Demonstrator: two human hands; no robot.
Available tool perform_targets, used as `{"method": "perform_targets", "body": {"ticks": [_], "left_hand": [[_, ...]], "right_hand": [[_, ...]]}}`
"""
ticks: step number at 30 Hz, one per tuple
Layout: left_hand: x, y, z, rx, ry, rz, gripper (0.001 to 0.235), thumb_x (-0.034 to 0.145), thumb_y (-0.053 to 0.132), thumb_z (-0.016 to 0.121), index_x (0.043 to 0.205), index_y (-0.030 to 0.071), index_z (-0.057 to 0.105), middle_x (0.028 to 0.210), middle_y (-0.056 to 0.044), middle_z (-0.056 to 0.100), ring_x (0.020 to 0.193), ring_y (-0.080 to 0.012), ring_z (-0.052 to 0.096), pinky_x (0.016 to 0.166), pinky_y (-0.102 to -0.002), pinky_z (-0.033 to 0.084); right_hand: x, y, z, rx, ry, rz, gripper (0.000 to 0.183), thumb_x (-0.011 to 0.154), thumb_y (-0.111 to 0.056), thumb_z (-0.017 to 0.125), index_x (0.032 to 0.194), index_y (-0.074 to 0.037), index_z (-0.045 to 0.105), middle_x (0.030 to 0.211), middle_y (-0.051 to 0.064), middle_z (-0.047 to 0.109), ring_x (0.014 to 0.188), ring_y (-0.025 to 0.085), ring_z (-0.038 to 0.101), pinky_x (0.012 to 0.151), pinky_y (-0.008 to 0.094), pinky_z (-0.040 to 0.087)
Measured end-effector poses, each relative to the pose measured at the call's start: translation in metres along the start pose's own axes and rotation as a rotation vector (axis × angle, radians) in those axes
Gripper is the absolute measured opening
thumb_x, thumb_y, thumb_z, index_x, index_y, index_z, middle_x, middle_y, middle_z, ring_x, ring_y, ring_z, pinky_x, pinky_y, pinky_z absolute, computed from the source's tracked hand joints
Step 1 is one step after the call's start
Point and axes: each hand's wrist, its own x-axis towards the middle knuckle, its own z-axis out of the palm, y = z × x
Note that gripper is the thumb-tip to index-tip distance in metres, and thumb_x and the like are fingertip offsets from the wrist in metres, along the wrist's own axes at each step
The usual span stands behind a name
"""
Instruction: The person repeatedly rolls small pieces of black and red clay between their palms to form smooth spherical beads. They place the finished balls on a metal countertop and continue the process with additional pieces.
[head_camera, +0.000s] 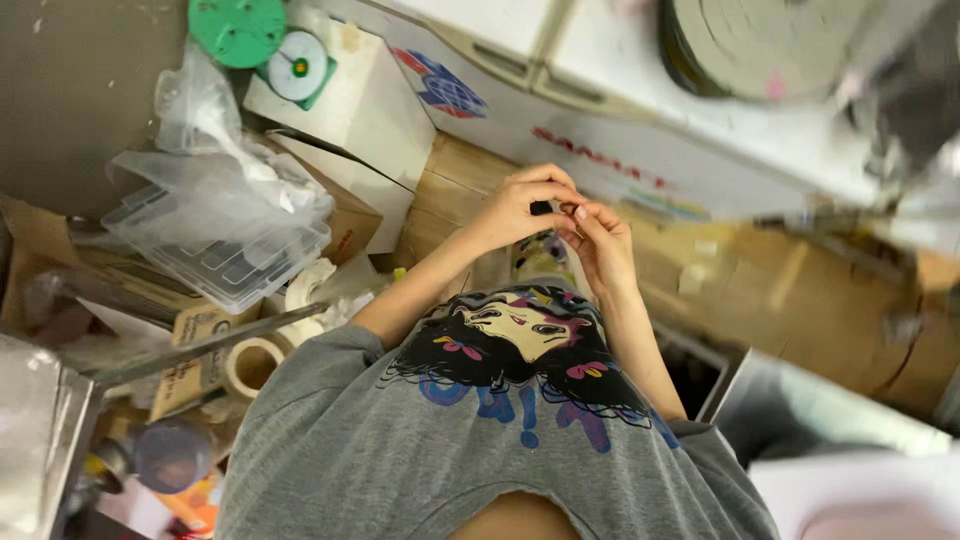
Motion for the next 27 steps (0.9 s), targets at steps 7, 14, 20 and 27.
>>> {"method": "perform_targets", "body": {"ticks": [7, 14, 20, 27], "left_hand": [[0.087, -0.128, -0.097, 0.248, 0.325, -0.150, 0.013, 0.098, 0.016, 0.076, 0.109, 0.011, 0.080, 0.106, -0.003, 0.075, 0.099, -0.0156, 0.070, 0.089, -0.031, 0.055], [0.151, -0.290, -0.200, 0.456, 0.575, -0.382, 0.019, 0.092, 0.007, 0.070, 0.109, 0.010, 0.078, 0.097, -0.008, 0.073, 0.081, -0.0210, 0.068, 0.074, -0.033, 0.055], [0.194, -0.357, -0.231, 0.525, 0.466, -0.292, 0.024, 0.093, 0.000, 0.071, 0.112, 0.012, 0.077, 0.108, -0.009, 0.069, 0.094, -0.0291, 0.067, 0.082, -0.039, 0.054], [0.217, -0.361, -0.237, 0.424, 0.347, -0.289, 0.021, 0.074, 0.010, 0.085, 0.095, 0.011, 0.081, 0.096, -0.006, 0.067, 0.090, -0.0270, 0.065, 0.077, -0.038, 0.053]], "right_hand": [[0.174, -0.055, 0.015, -0.104, -0.128, 0.053, 0.012, 0.102, -0.016, 0.068, 0.104, -0.005, 0.072, 0.106, 0.008, 0.075, 0.093, 0.017, 0.069, 0.088, 0.035, 0.057], [0.334, -0.054, 0.062, -0.616, -0.239, 0.049, 0.011, 0.097, -0.020, 0.073, 0.096, -0.009, 0.074, 0.143, 0.014, 0.063, 0.119, 0.024, 0.063, 0.101, 0.038, 0.052], [0.421, -0.033, 0.101, -1.451, -0.548, -0.559, 0.016, 0.086, -0.017, 0.085, 0.091, -0.009, 0.072, 0.168, 0.026, 0.033, 0.155, 0.043, 0.026, 0.126, 0.054, 0.028], [0.447, -0.005, 0.121, -1.757, -0.536, -0.588, 0.018, 0.081, -0.019, 0.086, 0.086, -0.010, 0.071, 0.164, 0.022, 0.039, 0.156, 0.039, 0.029, 0.124, 0.064, 0.017]]}}
